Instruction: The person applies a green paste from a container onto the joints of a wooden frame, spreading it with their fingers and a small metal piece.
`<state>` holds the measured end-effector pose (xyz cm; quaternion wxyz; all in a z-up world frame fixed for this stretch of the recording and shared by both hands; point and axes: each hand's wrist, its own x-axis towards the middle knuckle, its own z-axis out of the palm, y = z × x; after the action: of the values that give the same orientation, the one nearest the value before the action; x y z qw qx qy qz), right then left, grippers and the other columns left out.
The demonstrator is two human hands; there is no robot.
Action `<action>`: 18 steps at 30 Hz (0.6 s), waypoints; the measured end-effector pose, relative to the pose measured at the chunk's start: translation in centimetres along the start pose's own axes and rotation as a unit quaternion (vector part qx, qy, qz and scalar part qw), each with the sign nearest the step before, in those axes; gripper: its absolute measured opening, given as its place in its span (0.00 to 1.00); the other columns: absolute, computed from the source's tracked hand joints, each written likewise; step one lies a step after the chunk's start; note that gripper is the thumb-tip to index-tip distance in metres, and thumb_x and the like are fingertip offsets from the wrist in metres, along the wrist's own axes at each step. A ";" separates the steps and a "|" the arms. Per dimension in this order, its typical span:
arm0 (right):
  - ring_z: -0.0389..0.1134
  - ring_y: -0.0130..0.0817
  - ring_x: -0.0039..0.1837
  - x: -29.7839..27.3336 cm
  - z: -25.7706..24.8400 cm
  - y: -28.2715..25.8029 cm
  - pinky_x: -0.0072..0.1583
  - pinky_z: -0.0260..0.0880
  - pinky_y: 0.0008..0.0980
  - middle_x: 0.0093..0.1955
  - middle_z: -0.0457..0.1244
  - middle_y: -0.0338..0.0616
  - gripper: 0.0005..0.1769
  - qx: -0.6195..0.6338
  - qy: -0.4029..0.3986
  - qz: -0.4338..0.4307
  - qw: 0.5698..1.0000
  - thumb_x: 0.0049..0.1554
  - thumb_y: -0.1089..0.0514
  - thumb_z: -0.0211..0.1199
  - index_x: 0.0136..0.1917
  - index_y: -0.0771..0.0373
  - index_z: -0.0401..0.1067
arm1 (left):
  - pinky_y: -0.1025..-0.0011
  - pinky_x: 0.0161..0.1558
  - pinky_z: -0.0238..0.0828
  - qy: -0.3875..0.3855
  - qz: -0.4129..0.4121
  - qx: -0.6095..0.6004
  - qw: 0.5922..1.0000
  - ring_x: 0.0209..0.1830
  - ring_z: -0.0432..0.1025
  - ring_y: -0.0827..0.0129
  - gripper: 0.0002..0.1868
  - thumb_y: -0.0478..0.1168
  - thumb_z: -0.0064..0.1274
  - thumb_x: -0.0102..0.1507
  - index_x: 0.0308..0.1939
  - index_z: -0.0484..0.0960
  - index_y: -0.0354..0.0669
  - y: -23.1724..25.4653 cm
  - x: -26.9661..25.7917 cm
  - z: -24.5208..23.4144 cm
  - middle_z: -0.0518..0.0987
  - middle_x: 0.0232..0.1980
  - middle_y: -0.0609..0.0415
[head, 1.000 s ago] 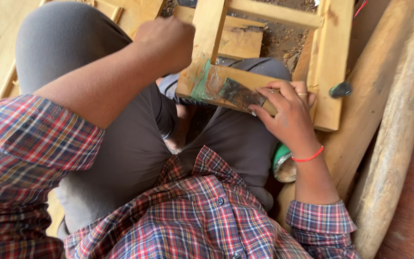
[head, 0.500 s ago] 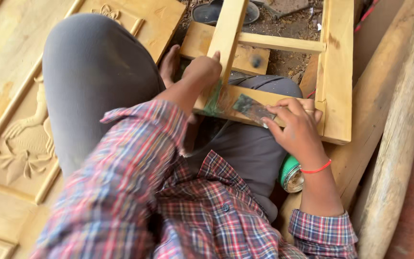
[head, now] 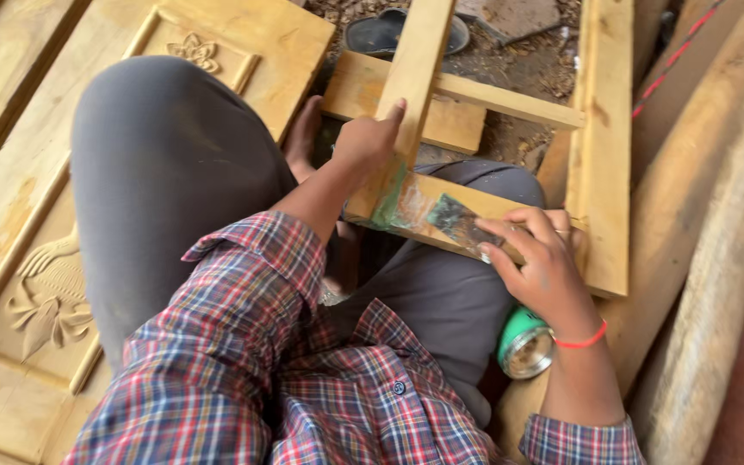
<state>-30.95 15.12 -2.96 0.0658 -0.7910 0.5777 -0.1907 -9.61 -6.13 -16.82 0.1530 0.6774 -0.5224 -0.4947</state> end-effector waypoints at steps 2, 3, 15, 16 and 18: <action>0.61 0.44 0.60 0.5 -0.1 -0.9 0.64 0.60 0.40 0.56 0.66 0.39 0.15 -0.021 0.023 -0.032 0.999 0.57 0.55 0.69 0.59 0.48 0.80 | 0.55 0.55 0.73 -0.017 0.032 0.056 0.998 0.54 0.77 0.41 0.49 0.75 0.34 0.66 0.56 0.83 0.29 -0.1 0.9 -0.5 0.82 0.52 0.31; 0.61 0.44 0.61 0.6 -0.4 -1.5 0.65 0.60 0.41 0.56 0.66 0.38 0.15 -0.037 0.030 -0.039 0.998 0.58 0.55 0.69 0.59 0.48 0.80 | 0.55 0.53 0.74 -0.024 0.047 0.082 0.995 0.51 0.78 0.41 0.48 0.74 0.34 0.69 0.57 0.84 0.29 -0.4 2.0 -0.6 0.83 0.49 0.30; 0.61 0.32 0.58 -1.7 -0.2 -0.3 0.64 0.58 0.32 0.55 0.65 0.31 0.23 -0.222 0.068 -0.100 0.967 0.54 0.42 0.75 0.62 0.46 0.80 | 0.54 0.36 0.74 0.017 0.359 0.296 0.885 0.33 0.79 0.50 0.40 0.40 0.40 0.63 0.80 0.51 0.67 -1.5 13.0 4.9 0.81 0.36 0.41; 0.62 0.32 0.58 -2.1 0.5 1.2 0.64 0.58 0.32 0.54 0.65 0.31 0.25 -0.209 0.063 -0.103 0.970 0.53 0.42 0.76 0.62 0.47 0.80 | 0.55 0.35 0.75 0.023 0.332 0.279 0.901 0.33 0.80 0.52 0.40 0.43 0.41 0.62 0.79 0.51 0.70 -1.4 11.6 5.1 0.81 0.35 0.43; 0.64 0.31 0.57 -2.2 1.8 4.2 0.63 0.59 0.34 0.52 0.65 0.32 0.27 -0.184 0.054 -0.113 0.975 0.49 0.42 0.78 0.60 0.49 0.81 | 0.57 0.36 0.77 0.018 0.275 0.217 0.936 0.33 0.81 0.53 0.29 0.55 0.35 0.66 0.74 0.61 0.80 0.3 8.9 4.7 0.81 0.37 0.45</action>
<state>-34.62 15.62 -6.50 -0.1345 -0.8381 0.5125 -0.1295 -13.99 -12.40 -23.34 0.1411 0.5327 -0.7803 -0.2957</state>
